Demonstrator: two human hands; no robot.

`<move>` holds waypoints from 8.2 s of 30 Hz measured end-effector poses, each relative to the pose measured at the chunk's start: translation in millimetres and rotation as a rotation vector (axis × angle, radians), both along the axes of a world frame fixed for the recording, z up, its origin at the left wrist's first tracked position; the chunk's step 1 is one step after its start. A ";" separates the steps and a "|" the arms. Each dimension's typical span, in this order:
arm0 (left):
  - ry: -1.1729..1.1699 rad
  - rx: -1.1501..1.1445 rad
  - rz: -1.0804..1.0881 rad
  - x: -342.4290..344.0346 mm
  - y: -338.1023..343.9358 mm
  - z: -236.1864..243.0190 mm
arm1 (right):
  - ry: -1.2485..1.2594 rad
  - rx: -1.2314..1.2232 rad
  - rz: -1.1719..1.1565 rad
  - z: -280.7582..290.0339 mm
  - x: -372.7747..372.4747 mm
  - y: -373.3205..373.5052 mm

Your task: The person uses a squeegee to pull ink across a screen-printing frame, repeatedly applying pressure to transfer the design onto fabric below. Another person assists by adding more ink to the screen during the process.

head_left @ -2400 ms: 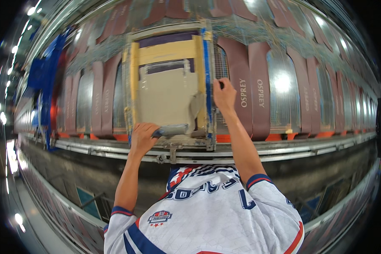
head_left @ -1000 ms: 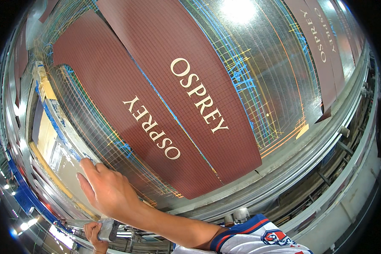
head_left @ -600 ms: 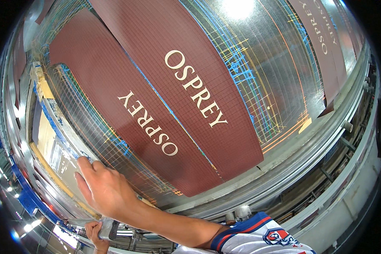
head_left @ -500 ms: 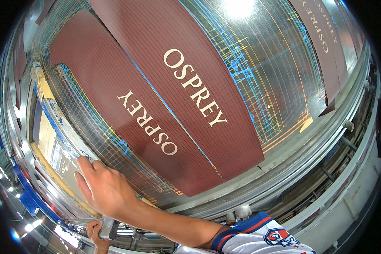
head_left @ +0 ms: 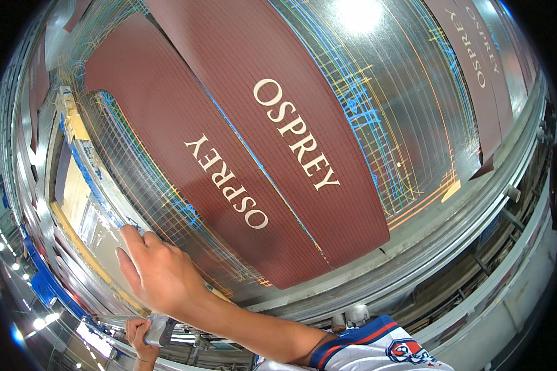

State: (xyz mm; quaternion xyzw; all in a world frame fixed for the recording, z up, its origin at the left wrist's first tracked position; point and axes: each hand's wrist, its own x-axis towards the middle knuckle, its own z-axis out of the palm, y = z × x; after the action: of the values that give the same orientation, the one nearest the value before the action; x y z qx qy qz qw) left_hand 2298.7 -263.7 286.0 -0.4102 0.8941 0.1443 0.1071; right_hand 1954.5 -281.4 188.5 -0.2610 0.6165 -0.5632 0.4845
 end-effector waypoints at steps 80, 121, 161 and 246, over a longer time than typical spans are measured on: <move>0.364 0.052 -0.032 22.5 19.2 -19.4 | 0.927 0.556 -0.034 -41.7 -23.2 10.1; 0.399 -0.001 -0.029 19.8 -24.6 -30.4 | 1.103 -0.134 0.907 72.7 119.9 46.3; 0.395 -0.031 -0.030 11.3 -81.0 -36.6 | 1.176 -0.120 0.909 70.2 109.8 -9.1; 0.501 -0.394 0.912 329.0 -34.3 9.0 | 0.704 0.126 -0.058 10.7 335.6 -83.0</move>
State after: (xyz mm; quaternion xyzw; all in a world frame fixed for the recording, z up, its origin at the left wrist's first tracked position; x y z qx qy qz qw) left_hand 2627.7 -298.0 295.0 -0.7211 0.6342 0.0991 -0.2607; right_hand 2290.1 -364.4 199.2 -0.3910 0.7863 -0.4132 0.2411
